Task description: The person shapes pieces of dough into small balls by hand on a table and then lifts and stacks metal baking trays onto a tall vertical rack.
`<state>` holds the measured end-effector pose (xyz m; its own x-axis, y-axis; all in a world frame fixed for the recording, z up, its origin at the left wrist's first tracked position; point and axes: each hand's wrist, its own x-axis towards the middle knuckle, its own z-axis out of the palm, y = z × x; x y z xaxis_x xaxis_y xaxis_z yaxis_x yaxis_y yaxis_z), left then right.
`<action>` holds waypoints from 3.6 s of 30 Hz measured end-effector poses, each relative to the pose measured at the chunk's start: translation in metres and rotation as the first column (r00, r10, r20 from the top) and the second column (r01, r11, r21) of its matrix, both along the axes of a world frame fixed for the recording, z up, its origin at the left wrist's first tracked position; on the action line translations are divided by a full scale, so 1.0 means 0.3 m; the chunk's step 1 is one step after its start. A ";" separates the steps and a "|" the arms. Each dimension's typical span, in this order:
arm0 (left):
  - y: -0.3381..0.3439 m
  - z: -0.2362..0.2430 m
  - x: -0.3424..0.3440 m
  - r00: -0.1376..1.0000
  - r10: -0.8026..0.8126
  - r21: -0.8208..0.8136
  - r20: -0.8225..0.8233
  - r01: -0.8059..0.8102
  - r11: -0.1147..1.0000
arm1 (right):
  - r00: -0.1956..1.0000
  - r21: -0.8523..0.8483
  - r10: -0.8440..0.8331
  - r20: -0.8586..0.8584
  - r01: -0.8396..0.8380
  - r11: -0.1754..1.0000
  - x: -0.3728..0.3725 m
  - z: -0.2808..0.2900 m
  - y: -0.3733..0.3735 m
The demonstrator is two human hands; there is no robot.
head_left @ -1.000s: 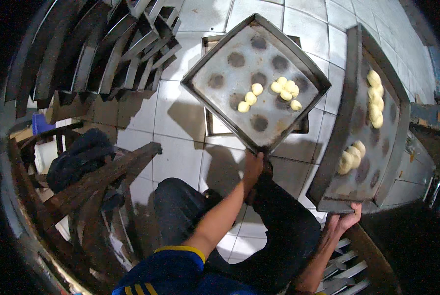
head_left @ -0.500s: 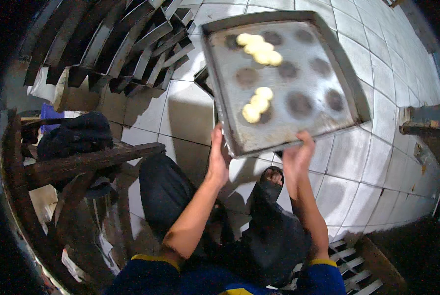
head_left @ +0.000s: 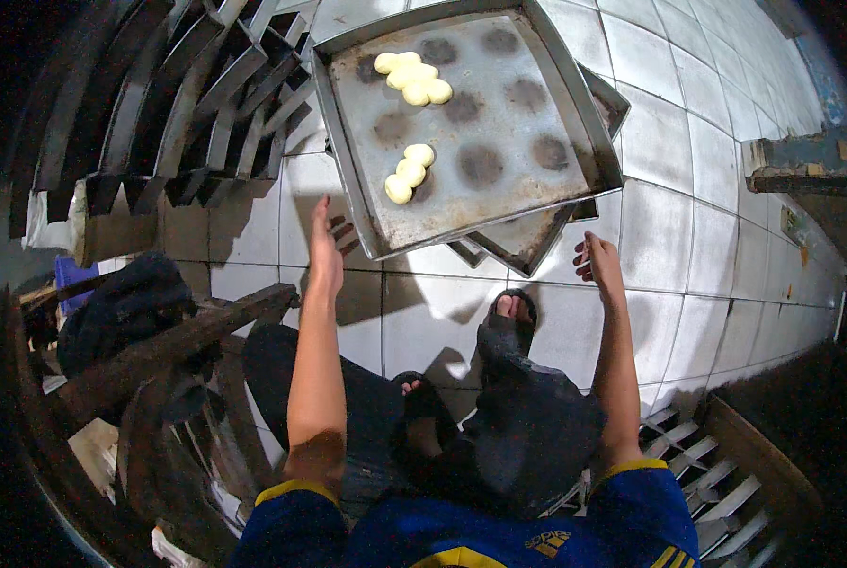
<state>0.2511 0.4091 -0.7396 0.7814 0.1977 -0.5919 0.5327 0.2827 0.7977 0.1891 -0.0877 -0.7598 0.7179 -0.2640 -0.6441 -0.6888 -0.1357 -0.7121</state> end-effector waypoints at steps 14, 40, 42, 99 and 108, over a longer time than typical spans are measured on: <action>0.130 -0.447 0.518 0.985 -0.168 -0.044 0.039 0.170 0.984 | 0.812 0.056 0.451 0.370 -0.504 0.862 -0.288 -0.760 0.401; 0.284 -0.630 0.359 0.837 -0.524 0.349 0.160 0.448 0.823 | 0.991 0.214 -0.112 0.080 0.092 0.973 0.006 -0.442 0.110; 0.305 -0.667 0.285 0.818 -0.520 0.489 0.245 0.358 0.795 | 0.859 0.413 -0.508 0.060 0.442 0.796 0.062 -0.311 0.030; -0.153 -0.260 0.287 0.911 0.284 0.227 0.300 -0.358 0.906 | 0.936 0.464 -0.203 0.286 0.051 0.884 0.310 -0.379 -0.415; -0.836 -0.111 -0.059 0.951 -0.302 0.001 -0.066 0.303 0.953 | 0.881 0.046 -0.137 0.454 0.130 0.990 0.736 -0.158 -0.460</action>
